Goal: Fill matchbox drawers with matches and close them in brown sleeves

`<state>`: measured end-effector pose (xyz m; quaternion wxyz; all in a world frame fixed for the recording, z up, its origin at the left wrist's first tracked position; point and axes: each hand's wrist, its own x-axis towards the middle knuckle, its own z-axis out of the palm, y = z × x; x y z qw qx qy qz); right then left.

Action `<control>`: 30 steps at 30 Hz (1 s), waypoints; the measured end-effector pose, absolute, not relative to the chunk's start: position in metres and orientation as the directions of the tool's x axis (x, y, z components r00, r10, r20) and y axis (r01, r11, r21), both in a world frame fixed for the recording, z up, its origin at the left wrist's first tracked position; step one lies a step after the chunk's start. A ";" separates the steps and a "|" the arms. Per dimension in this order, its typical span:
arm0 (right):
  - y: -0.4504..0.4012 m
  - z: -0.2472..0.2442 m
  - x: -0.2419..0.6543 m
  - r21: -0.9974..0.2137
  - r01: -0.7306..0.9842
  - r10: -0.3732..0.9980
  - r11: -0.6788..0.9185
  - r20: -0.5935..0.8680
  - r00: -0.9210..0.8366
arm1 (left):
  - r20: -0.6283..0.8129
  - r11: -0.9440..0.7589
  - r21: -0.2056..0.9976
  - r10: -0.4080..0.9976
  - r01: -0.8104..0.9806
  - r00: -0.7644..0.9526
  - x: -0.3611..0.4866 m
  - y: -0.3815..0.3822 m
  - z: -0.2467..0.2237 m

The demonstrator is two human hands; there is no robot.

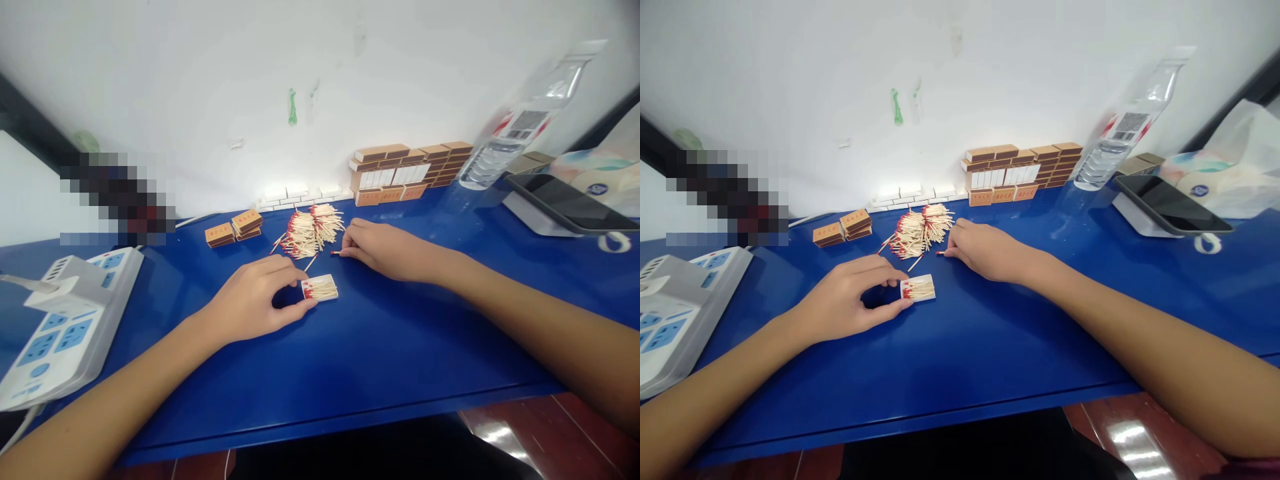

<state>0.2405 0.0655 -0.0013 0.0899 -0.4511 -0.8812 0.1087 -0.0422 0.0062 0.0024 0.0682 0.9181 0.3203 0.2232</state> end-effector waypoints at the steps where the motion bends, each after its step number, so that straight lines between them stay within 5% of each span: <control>1: 0.065 -0.001 0.241 -0.272 0.772 0.811 0.574 0.058 -0.582 | 0.365 -0.785 0.270 0.620 0.558 0.695 -0.042 0.006 0.002; 16: 0.033 0.016 0.222 -0.481 0.556 0.691 0.678 0.160 -0.705 | 0.358 -0.783 0.269 0.621 0.560 0.697 -0.042 0.006 0.002; 22: 0.017 0.009 0.209 -0.338 0.607 0.668 0.719 0.098 -0.737 | 0.356 -0.785 0.269 0.620 0.559 0.699 -0.042 0.007 0.002; 30: 0.020 0.015 0.217 -0.373 0.585 0.655 0.720 0.088 -0.750 | 0.364 -0.784 0.270 0.620 0.558 0.695 -0.041 0.007 0.003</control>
